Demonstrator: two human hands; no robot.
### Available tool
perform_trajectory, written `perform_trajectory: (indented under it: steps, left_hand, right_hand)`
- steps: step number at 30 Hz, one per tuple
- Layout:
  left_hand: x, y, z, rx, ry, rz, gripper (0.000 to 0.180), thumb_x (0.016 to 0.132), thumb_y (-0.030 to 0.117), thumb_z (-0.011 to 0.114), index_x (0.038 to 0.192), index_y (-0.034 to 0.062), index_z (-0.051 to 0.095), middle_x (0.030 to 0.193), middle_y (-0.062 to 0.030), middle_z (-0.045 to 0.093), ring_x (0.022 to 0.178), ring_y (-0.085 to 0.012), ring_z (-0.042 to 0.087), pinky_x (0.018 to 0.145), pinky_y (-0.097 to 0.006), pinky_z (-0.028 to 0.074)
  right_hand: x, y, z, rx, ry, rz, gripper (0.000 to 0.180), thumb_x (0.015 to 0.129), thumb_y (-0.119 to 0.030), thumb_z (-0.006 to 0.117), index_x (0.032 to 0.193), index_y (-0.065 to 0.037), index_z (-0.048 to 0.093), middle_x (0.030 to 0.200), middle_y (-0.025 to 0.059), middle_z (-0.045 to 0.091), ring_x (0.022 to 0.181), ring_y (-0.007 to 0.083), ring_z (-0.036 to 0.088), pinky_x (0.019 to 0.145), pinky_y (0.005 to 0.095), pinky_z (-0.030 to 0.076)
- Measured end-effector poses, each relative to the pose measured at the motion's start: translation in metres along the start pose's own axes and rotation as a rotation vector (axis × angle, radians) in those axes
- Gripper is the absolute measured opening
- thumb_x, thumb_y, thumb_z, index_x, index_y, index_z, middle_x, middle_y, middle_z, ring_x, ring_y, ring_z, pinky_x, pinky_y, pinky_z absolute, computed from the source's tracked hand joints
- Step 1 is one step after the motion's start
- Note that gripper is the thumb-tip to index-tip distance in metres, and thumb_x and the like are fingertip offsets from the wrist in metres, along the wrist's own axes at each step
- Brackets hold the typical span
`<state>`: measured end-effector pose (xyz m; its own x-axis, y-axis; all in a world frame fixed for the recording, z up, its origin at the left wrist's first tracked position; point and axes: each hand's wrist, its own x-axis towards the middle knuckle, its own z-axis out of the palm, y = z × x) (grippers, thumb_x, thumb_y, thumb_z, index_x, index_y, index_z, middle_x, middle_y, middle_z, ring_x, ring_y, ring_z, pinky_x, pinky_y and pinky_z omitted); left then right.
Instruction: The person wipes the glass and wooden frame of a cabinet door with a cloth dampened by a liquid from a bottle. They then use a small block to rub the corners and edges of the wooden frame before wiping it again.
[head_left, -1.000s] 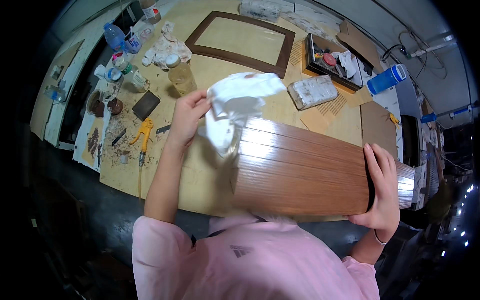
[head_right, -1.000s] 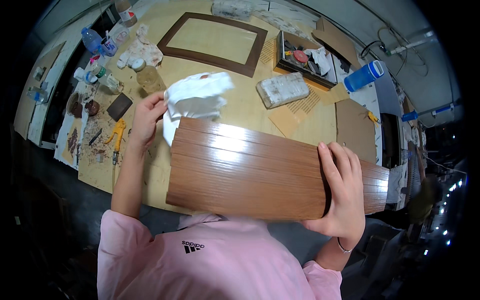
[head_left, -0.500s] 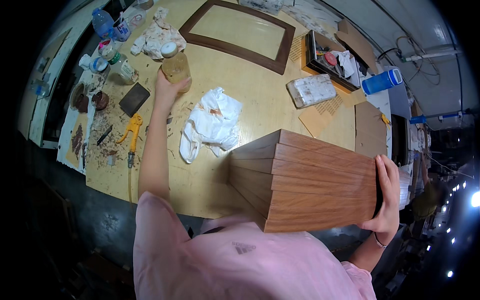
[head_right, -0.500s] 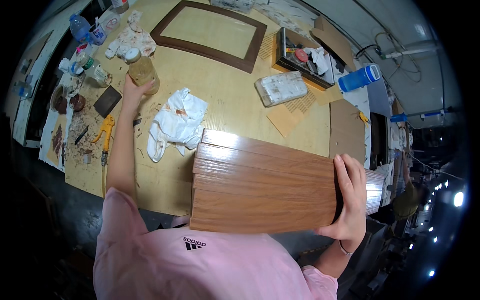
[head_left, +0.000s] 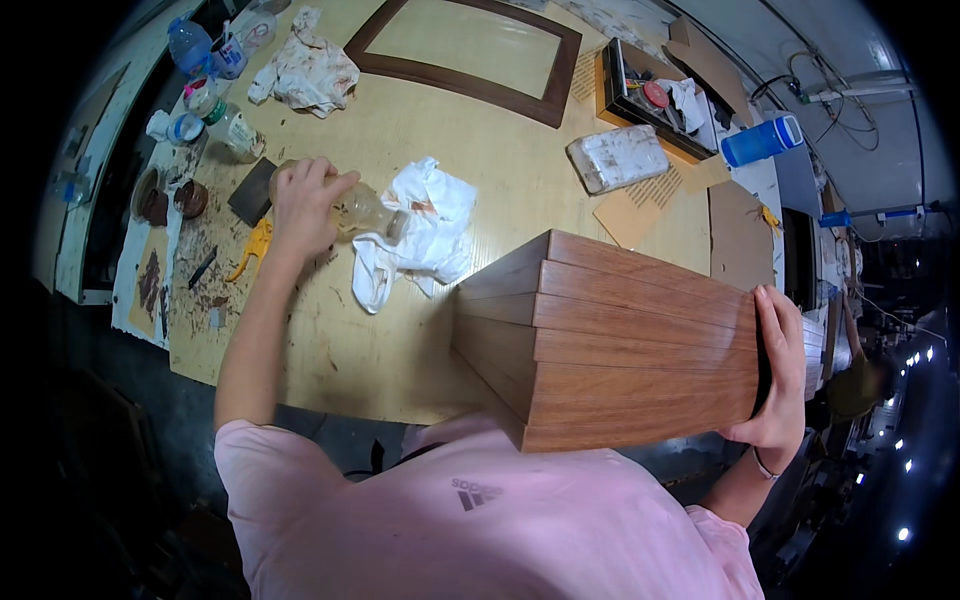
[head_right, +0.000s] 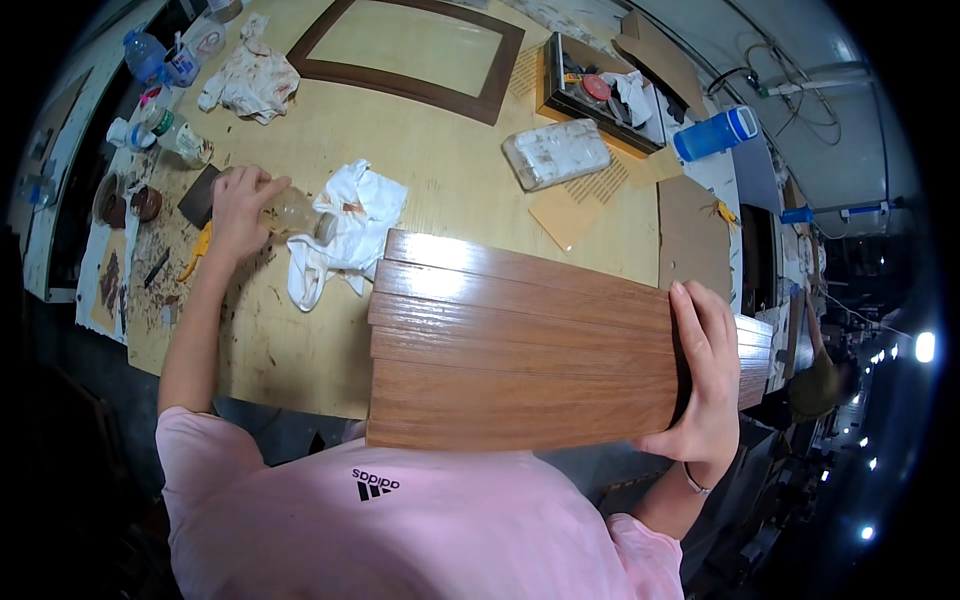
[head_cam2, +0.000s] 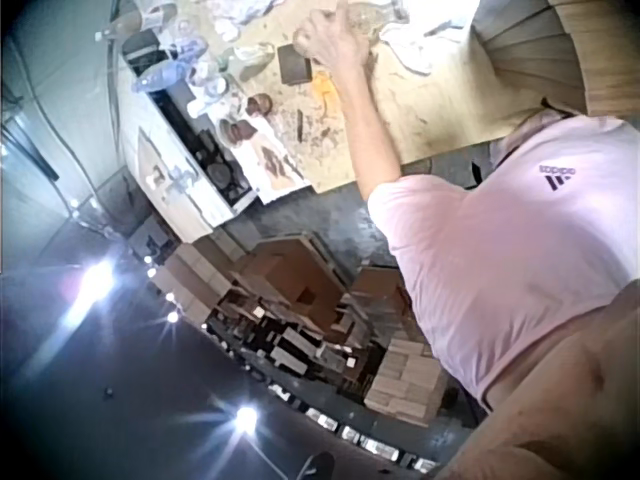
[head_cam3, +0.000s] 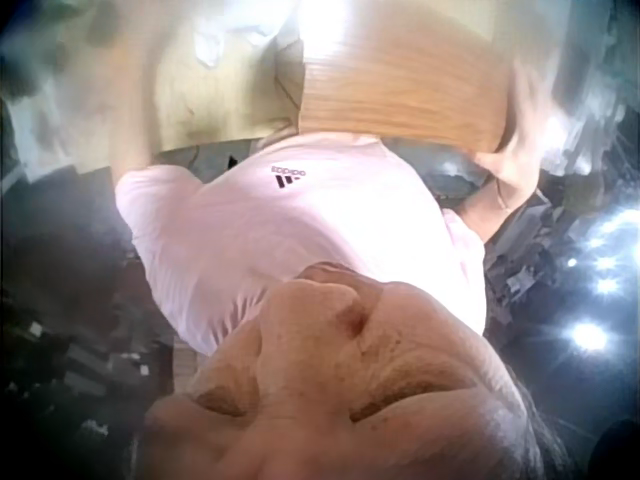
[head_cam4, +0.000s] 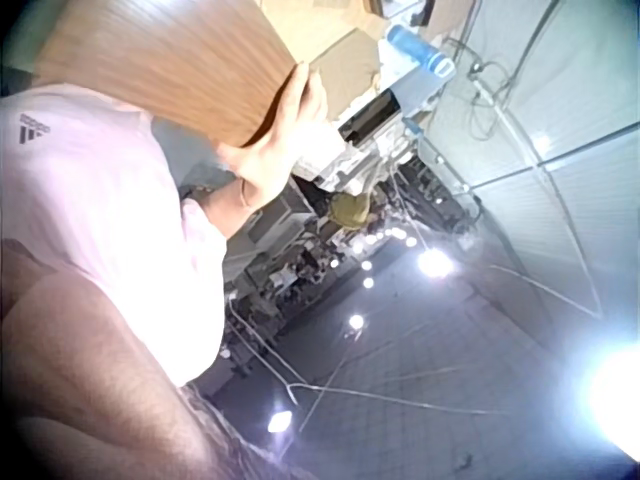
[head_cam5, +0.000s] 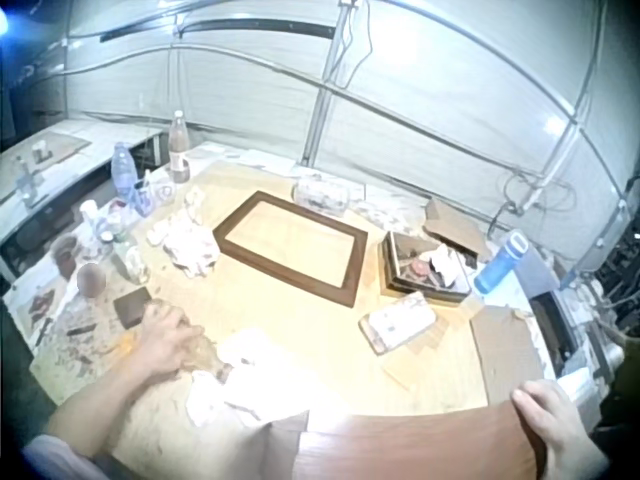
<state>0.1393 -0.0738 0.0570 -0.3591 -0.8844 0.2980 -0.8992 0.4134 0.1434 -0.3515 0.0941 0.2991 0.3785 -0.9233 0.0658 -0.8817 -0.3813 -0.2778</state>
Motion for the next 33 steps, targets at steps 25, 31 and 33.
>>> perform_trajectory:
  steps: [25,31,33]
  left_hand:
    - [-0.007,-0.008,-0.019,0.281,0.040,0.001,0.044,0.070,-0.001,0.061,0.109,0.0166,0.069,0.100,-0.0073,0.055,0.106,-0.0254,0.052,0.091,-0.041,0.038]
    - [0.008,-0.012,-0.024,0.288,0.055,-0.065,0.047,0.070,-0.001,0.062,0.112,0.0170,0.068,0.103,-0.0088,0.056,0.106,-0.0266,0.053,0.092,-0.041,0.039]
    - [0.017,-0.016,-0.020,0.211,0.122,-0.126,0.051,0.067,-0.003,0.065,0.114,0.0171,0.068,0.106,-0.0091,0.058,0.106,-0.0290,0.054,0.092,-0.042,0.041]
  right_hand:
    - [-0.001,0.001,0.001,-0.018,0.005,-0.019,0.115,0.050,-0.063,0.070,0.140,0.005,0.047,0.134,0.0262,0.046,0.122,0.0429,0.045,0.103,0.0522,0.033]
    - [0.000,0.001,0.000,-0.024,0.005,-0.024,0.114,0.051,-0.064,0.069,0.140,0.004,0.047,0.134,0.0259,0.046,0.122,0.0429,0.045,0.103,0.0530,0.033]
    - [0.001,0.001,0.000,-0.011,0.008,-0.028,0.113,0.051,-0.063,0.069,0.140,0.004,0.047,0.134,0.0257,0.047,0.122,0.0429,0.045,0.102,0.0530,0.033]
